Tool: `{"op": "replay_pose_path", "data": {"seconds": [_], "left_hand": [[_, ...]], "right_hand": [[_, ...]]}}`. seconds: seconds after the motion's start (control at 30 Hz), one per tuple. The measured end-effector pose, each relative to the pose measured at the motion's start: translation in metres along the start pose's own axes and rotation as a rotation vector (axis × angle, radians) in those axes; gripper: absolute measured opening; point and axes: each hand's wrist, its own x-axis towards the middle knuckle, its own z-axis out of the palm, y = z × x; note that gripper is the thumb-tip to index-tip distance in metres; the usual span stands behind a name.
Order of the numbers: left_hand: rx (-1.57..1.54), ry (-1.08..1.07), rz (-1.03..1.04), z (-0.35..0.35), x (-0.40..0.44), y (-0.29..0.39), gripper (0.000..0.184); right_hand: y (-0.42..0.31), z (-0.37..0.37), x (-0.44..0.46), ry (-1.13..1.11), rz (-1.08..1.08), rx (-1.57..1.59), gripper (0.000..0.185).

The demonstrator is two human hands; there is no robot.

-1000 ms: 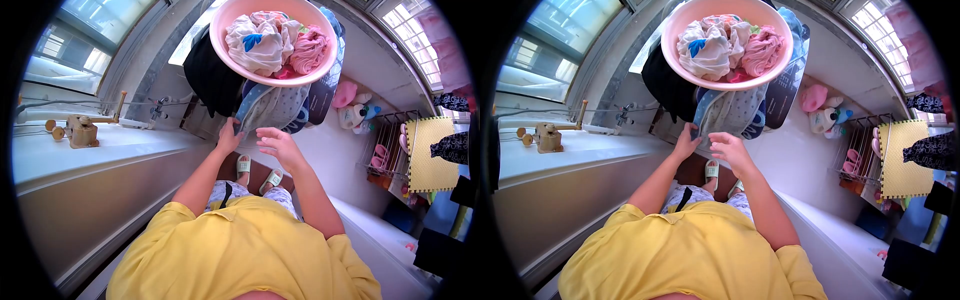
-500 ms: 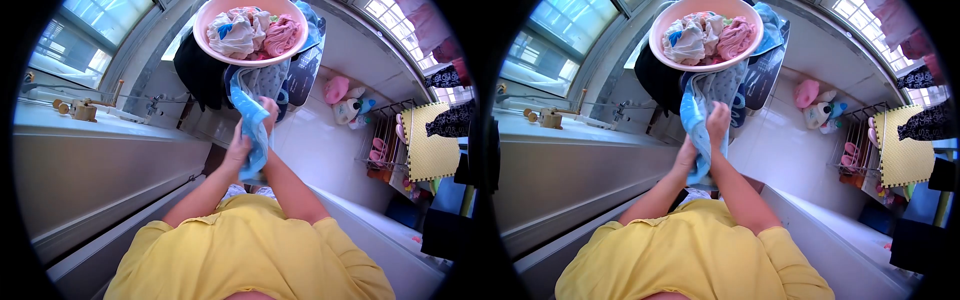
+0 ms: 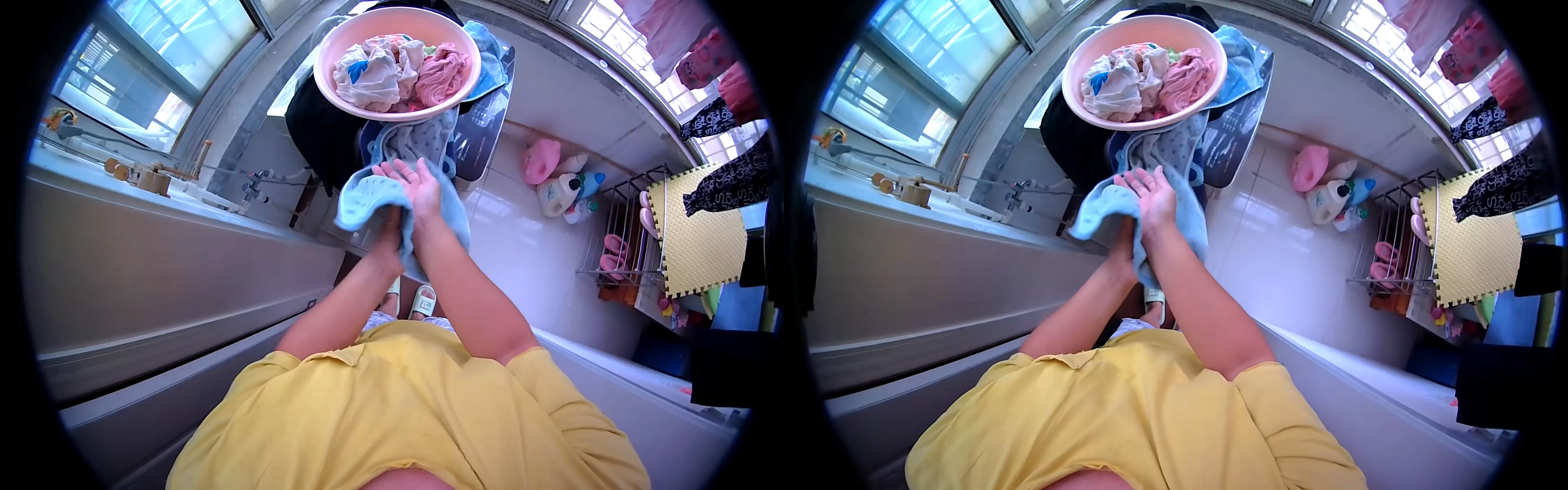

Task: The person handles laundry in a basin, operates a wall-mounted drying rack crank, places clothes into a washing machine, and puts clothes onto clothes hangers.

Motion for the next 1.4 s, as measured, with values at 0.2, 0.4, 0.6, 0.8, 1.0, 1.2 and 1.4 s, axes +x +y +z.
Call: {"op": "replay_pose_path", "data": {"seconds": [0.2, 0.4, 0.6, 0.8, 1.0, 1.2, 1.4], "left_hand": [[-0.054, 0.203, 0.152, 0.03, 0.006, -0.001, 0.051], [-0.104, -0.533, 0.281, -0.076, 0.081, 0.033, 0.054], [0.261, 0.108, 0.381, -0.036, 0.046, 0.032, 0.056], [1.296, 0.072, 0.554, 0.013, -0.001, 0.075, 0.07], [0.494, -0.388, 0.546, 0.064, -0.001, 0.055, 0.061], [0.102, 0.136, 0.471, 0.009, 0.062, 0.031, 0.042], [0.729, 0.159, 0.71, 0.068, 0.037, 0.027, 0.038]], "right_hand": [[0.003, 0.011, -0.007, 0.096, -0.047, -0.384, 0.064], [0.004, 0.002, -0.035, -0.151, -0.326, -1.388, 0.071], [0.007, -0.003, -0.065, -0.127, -0.429, -1.681, 0.074], [-0.022, -0.022, -0.043, 0.204, -0.402, -1.201, 0.059], [0.001, -0.023, -0.035, -0.239, 0.146, -0.336, 0.073], [0.01, -0.049, 0.014, 0.181, -0.11, -0.464, 0.041], [-0.015, -0.053, 0.026, 0.279, -0.079, -0.722, 0.051]]}}
